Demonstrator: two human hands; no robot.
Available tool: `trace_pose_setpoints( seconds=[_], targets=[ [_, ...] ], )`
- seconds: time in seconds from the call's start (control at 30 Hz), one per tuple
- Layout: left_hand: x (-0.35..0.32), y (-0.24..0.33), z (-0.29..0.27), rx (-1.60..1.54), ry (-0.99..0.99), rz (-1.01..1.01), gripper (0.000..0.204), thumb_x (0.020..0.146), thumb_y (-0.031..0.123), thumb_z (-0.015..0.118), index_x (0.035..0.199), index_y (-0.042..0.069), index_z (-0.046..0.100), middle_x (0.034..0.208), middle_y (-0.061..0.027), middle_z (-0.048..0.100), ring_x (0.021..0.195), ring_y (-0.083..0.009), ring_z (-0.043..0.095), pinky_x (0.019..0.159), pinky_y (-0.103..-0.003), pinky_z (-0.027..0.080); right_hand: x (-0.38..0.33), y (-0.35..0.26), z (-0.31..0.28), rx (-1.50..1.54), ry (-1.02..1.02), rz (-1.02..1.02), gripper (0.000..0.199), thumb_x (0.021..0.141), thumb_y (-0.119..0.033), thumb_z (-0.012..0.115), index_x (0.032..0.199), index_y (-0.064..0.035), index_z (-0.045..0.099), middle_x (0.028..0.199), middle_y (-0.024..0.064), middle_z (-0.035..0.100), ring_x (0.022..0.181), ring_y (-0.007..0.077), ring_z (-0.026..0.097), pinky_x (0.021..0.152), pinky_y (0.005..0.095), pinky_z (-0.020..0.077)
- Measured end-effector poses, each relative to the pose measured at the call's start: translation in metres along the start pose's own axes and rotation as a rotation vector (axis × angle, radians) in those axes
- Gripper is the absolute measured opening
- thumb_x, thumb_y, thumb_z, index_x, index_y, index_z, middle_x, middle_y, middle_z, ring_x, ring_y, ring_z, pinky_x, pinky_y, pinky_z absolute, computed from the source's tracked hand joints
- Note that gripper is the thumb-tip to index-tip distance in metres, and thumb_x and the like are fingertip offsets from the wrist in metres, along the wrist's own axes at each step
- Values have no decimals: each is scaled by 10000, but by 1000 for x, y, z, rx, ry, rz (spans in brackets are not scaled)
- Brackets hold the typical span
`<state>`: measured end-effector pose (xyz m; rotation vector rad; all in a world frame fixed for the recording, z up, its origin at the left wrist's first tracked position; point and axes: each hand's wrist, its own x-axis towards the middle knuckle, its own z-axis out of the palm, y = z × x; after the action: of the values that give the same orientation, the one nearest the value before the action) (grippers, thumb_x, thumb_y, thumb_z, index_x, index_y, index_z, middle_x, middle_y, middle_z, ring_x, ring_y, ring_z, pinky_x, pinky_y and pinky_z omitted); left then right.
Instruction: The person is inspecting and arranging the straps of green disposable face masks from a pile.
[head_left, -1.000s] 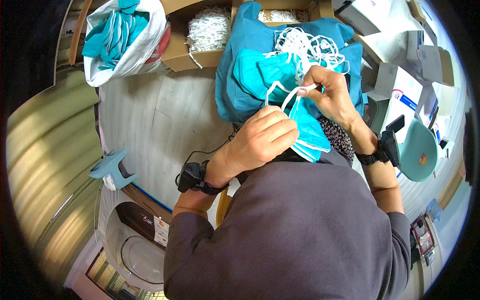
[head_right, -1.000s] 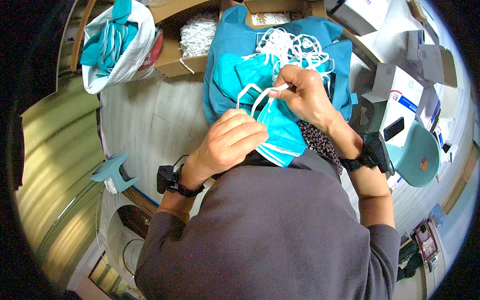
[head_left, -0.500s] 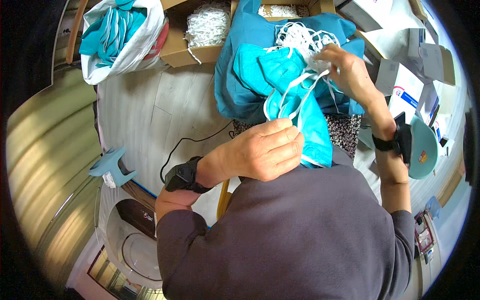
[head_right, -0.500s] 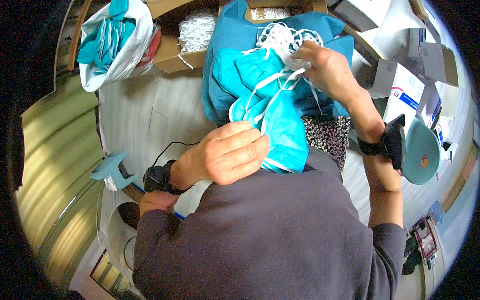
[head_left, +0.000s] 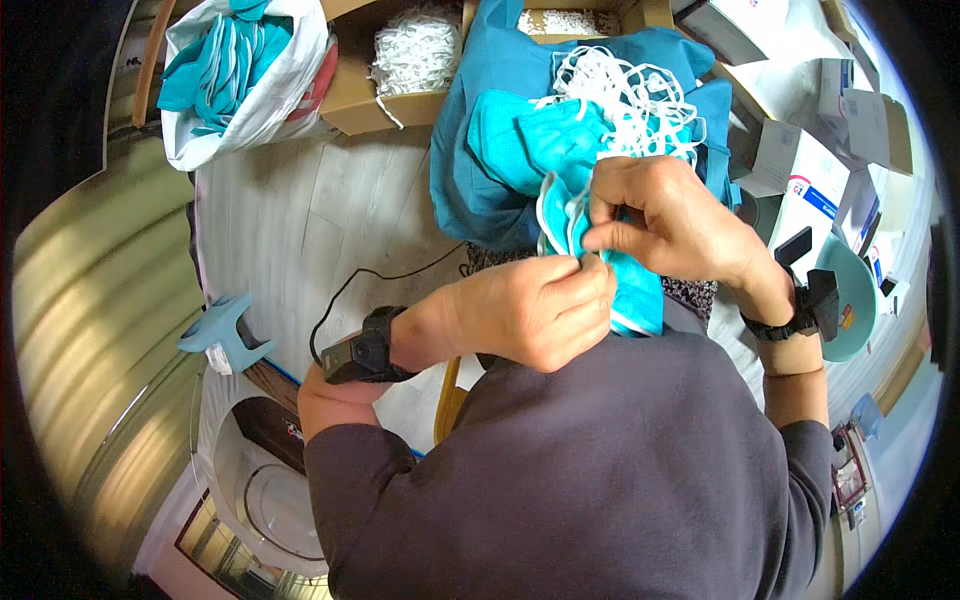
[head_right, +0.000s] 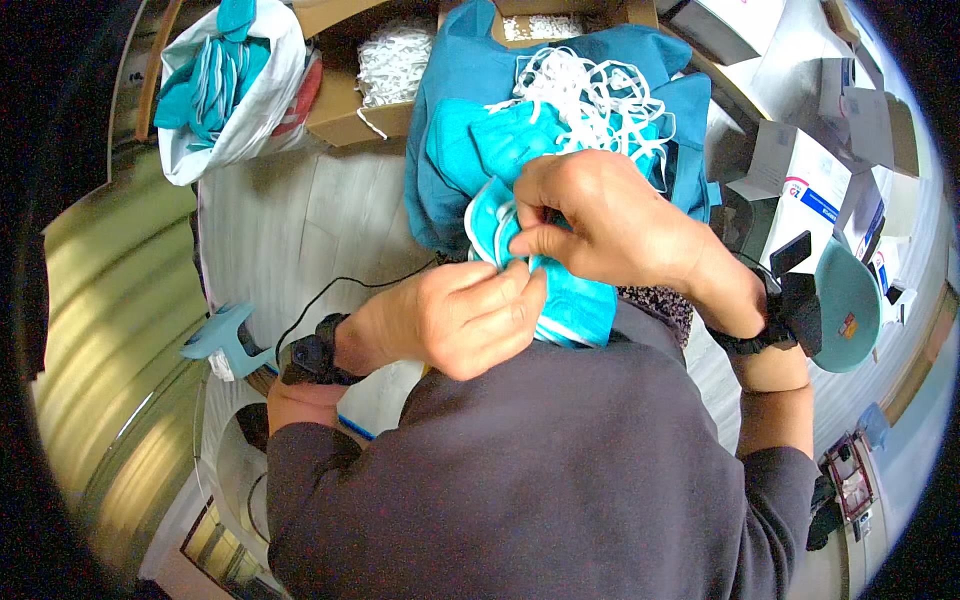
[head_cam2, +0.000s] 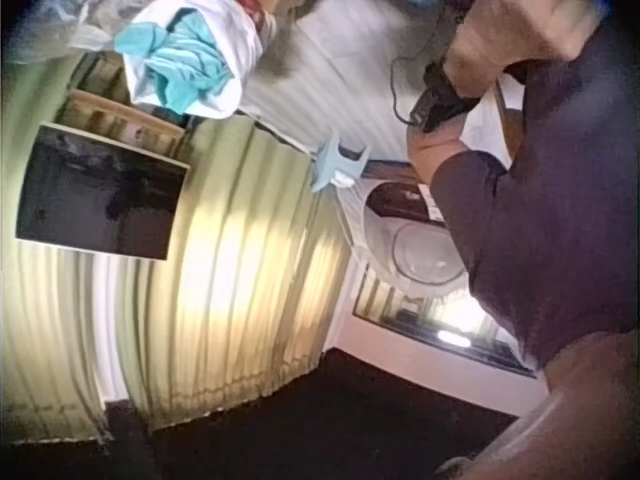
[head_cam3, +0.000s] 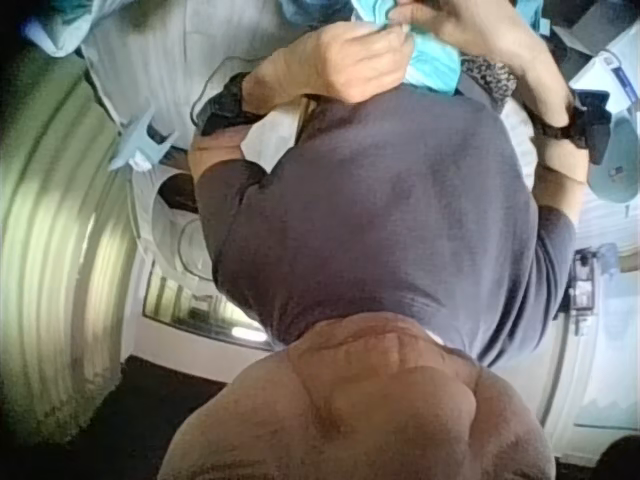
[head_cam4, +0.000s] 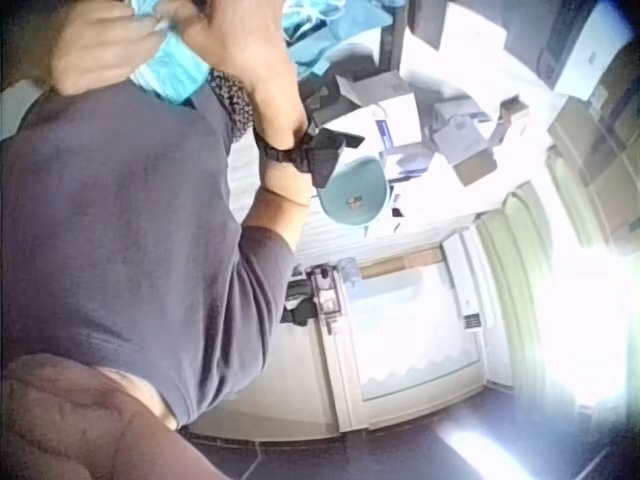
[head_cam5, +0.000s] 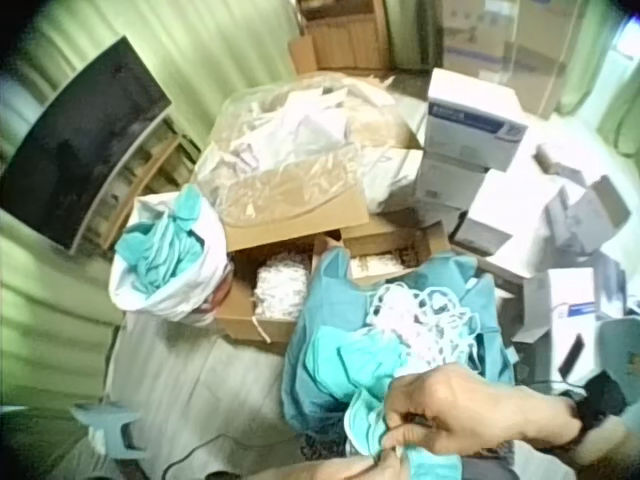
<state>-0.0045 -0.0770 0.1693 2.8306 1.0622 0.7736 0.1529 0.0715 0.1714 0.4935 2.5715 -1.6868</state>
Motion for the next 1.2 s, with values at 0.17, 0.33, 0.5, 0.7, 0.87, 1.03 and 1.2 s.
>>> trace_pose_setpoints(
  seconds=[0.17, 0.33, 0.5, 0.7, 0.87, 1.03, 1.2],
  targets=[
    [8, 5, 3, -128, 9, 66, 234, 570, 132, 612, 767, 4, 621, 873, -114, 642, 827, -206, 604, 653, -256, 516, 5, 65, 0, -446, 546, 203, 108, 777, -72, 696, 778, -13, 606, 749, 153, 601, 701, 349, 619, 603, 431, 460],
    [9, -3, 10, -131, 40, 89, 188, 603, 142, 622, 743, 18, 598, 875, -111, 630, 818, -198, 588, 651, -256, 511, 5, 48, -14, 69, 323, -23, 179, 866, -183, 709, 921, -15, 681, 794, 65, 635, 645, 132, 541, 574, 298, 422],
    [11, -5, 15, -112, 55, 107, 170, 614, 145, 621, 732, 28, 588, 858, -99, 621, 817, -197, 590, 654, -255, 501, 9, 25, -4, 371, -81, 81, 146, 825, -131, 760, 835, -6, 685, 714, 17, 605, 671, 69, 511, 595, 256, 418],
    [7, -10, 9, -147, 9, 71, 169, 602, 144, 632, 721, 35, 580, 852, -95, 619, 798, -180, 586, 654, -255, 502, 15, 79, 0, 237, 416, 170, 110, 757, -11, 758, 769, -12, 648, 673, 31, 605, 617, 98, 553, 566, 269, 432],
    [5, -2, 0, -204, 59, 24, 190, 607, 107, 653, 771, 29, 599, 892, -99, 630, 787, -192, 600, 629, -292, 527, 7, 135, -15, -254, 857, 241, 163, 828, -141, 740, 791, -19, 638, 645, 35, 589, 579, 103, 532, 565, 259, 441],
    [-28, -32, 5, -312, 188, -410, 203, 718, -25, 682, 917, -27, 642, 969, -127, 665, 812, -231, 635, 682, -336, 528, 5, 101, -39, 107, 482, 204, 357, 853, -165, 718, 1200, -109, 654, 1025, 41, 661, 634, 88, 449, 581, 248, 409],
    [-53, -61, -14, -1079, 847, -1343, 211, 864, 54, 709, 1037, -2, 601, 922, -8, 659, 767, -70, 595, 648, -216, 465, 4, 112, -25, -48, 705, 197, 432, 866, -115, 681, 1286, -79, 586, 1094, 29, 643, 601, 71, 401, 540, 230, 367]
  ],
)
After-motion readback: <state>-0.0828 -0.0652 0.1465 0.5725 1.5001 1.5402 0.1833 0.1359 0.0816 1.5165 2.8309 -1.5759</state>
